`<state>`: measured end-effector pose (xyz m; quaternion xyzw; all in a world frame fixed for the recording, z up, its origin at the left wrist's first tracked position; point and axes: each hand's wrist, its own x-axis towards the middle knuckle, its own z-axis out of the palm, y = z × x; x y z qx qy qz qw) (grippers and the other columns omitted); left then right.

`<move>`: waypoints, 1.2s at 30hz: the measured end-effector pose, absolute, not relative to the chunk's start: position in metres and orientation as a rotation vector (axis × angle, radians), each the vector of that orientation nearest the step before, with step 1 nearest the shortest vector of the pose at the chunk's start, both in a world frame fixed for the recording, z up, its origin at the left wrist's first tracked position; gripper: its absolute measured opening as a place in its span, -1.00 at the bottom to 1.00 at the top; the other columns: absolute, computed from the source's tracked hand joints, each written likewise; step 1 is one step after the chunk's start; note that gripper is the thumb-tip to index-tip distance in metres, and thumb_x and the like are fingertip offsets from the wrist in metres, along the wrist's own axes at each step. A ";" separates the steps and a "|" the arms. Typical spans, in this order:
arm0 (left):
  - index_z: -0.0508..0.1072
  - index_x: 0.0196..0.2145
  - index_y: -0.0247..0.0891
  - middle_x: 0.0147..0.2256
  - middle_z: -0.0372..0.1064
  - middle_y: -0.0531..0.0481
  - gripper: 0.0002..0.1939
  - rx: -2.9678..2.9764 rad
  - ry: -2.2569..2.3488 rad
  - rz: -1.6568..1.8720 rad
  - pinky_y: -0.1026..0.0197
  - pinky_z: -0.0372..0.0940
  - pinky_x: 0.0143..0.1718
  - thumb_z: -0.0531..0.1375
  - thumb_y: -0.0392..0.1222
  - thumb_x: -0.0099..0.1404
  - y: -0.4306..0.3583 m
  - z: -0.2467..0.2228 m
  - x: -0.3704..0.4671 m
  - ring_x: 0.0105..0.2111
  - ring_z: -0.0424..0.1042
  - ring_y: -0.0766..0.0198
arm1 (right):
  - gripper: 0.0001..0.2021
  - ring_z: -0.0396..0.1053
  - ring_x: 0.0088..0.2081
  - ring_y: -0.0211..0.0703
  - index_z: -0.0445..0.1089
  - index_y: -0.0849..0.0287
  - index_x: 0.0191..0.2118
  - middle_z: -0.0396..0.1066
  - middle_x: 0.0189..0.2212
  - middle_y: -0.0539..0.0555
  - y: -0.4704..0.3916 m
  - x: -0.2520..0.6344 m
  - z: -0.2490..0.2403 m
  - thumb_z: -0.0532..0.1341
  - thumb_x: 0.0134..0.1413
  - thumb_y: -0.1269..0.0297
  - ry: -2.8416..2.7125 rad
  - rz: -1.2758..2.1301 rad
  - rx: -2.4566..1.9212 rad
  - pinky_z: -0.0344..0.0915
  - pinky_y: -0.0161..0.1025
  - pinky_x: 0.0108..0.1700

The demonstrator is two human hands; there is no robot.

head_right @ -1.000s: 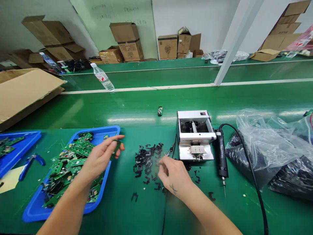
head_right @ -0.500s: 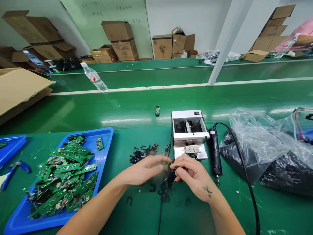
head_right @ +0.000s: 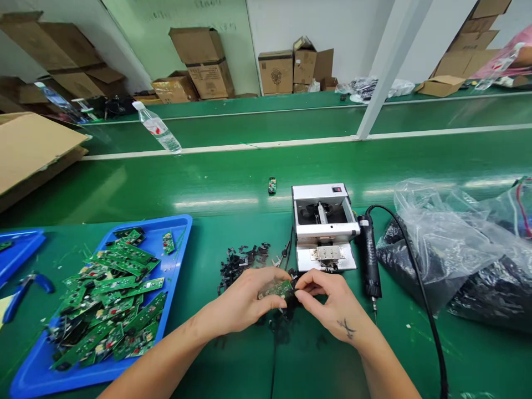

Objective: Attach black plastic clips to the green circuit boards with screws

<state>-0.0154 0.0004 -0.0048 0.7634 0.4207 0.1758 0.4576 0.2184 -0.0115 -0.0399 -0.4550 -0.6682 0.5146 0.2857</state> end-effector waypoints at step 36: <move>0.45 -0.09 -0.26 -0.20 0.39 -0.05 -0.80 1.666 1.022 0.619 0.29 0.30 -0.37 0.10 -0.12 0.47 -0.004 -0.011 -0.010 -0.39 0.40 0.32 | -0.92 0.47 -0.41 -0.24 0.40 0.11 -0.26 0.51 -0.40 0.00 -0.028 0.202 -0.034 0.19 0.27 0.39 -1.898 0.517 -1.281 0.38 -0.32 -0.30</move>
